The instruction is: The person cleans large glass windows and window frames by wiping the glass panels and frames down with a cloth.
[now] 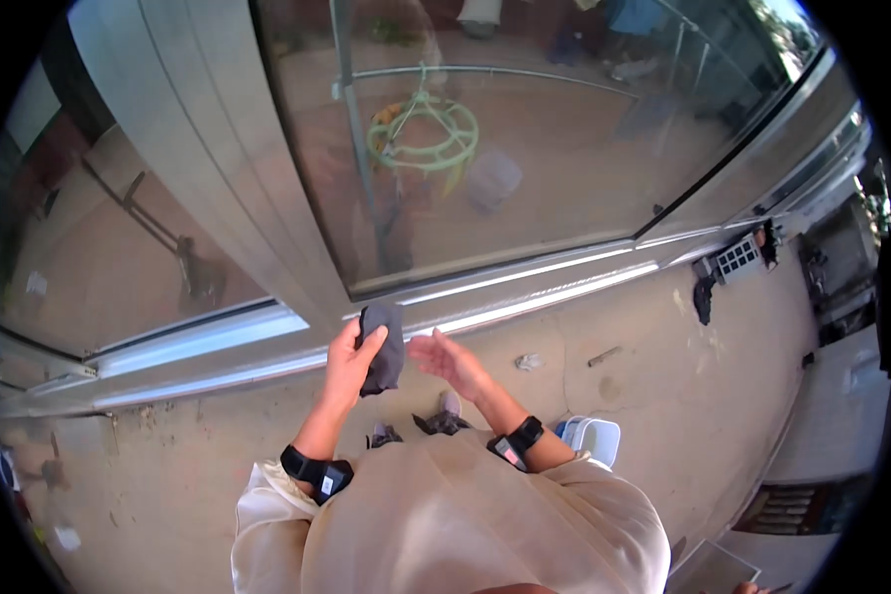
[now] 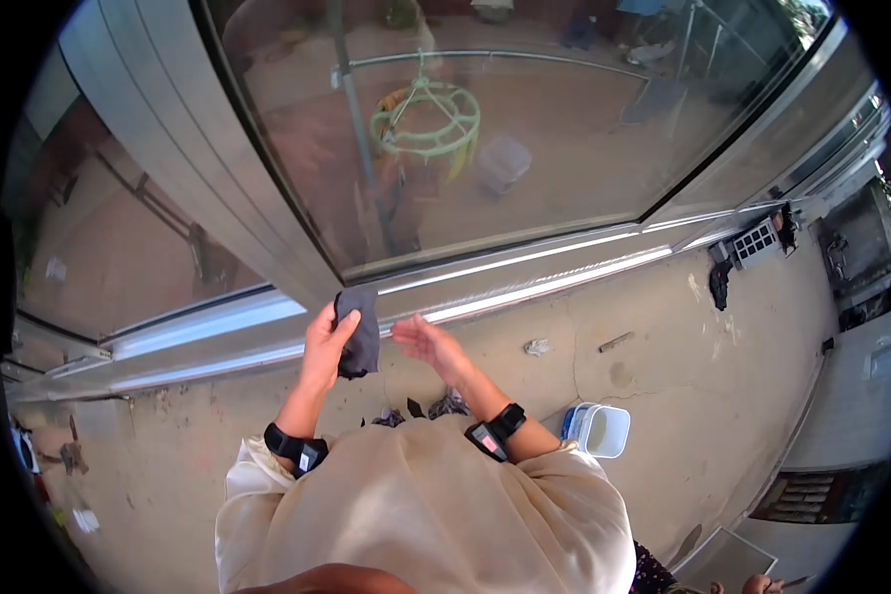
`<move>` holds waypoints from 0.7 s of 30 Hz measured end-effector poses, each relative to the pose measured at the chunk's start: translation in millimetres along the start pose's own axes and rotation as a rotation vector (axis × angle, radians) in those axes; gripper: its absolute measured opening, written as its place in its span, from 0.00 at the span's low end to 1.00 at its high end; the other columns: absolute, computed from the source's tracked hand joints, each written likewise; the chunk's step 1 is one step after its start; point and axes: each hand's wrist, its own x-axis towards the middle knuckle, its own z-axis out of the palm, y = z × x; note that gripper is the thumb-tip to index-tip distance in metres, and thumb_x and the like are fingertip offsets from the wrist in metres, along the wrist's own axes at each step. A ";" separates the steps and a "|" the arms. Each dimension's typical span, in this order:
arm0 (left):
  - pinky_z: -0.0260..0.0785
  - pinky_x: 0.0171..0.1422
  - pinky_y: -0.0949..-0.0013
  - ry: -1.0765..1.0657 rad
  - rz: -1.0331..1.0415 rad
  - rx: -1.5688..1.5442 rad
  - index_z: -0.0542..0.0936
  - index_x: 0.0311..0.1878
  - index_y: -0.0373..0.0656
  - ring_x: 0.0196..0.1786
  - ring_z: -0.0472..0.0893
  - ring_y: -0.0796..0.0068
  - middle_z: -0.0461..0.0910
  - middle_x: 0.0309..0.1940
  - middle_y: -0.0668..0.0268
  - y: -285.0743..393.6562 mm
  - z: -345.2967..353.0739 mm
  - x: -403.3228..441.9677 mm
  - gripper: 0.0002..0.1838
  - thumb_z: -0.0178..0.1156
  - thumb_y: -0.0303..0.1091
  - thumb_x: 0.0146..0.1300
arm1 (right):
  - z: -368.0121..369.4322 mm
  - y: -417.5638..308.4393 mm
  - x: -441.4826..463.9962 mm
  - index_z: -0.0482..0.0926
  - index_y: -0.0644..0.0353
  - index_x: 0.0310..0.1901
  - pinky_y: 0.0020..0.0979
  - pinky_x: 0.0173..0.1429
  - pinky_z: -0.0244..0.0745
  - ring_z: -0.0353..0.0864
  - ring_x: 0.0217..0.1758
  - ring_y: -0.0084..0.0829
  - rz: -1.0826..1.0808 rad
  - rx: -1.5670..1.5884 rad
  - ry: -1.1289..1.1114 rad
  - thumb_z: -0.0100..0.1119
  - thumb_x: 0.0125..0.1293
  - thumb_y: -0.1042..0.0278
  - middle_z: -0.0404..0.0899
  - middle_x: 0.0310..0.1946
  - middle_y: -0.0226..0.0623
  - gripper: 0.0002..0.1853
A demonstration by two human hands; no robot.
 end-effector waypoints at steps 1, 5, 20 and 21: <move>0.68 0.49 0.77 -0.041 -0.013 -0.004 0.77 0.52 0.37 0.42 0.75 0.85 0.79 0.40 0.71 -1.9 12.5 4.0 0.13 0.59 0.32 0.66 | 5.6 -3.4 -5.7 0.69 0.60 0.61 0.35 0.65 0.63 0.71 0.61 0.30 0.058 0.057 -0.072 0.38 0.70 0.37 0.73 0.59 0.36 0.33; 0.69 0.51 0.75 -0.171 -0.091 -0.021 0.75 0.54 0.38 0.45 0.75 0.84 0.79 0.44 0.70 -22.1 59.1 22.8 0.14 0.57 0.32 0.67 | 15.6 -22.9 -27.3 0.66 0.53 0.64 0.44 0.62 0.68 0.71 0.62 0.35 0.010 0.373 -0.087 0.38 0.69 0.35 0.70 0.61 0.36 0.33; 0.72 0.44 0.74 0.234 0.308 0.348 0.55 0.69 0.40 0.42 0.81 0.75 0.76 0.48 0.61 -35.1 -16.4 -5.9 0.30 0.54 0.31 0.67 | 0.3 -284.6 -17.1 0.59 0.67 0.67 0.42 0.73 0.47 0.58 0.71 0.44 -1.600 -0.480 0.278 0.35 0.72 0.41 0.61 0.67 0.45 0.36; 0.72 0.42 0.74 0.285 0.261 0.355 0.55 0.69 0.41 0.42 0.81 0.76 0.76 0.47 0.61 -45.1 -30.8 -13.6 0.31 0.55 0.31 0.67 | 22.1 -303.9 -16.4 0.61 0.68 0.66 0.44 0.73 0.45 0.56 0.71 0.49 -1.803 -0.787 0.459 0.34 0.72 0.41 0.61 0.67 0.47 0.35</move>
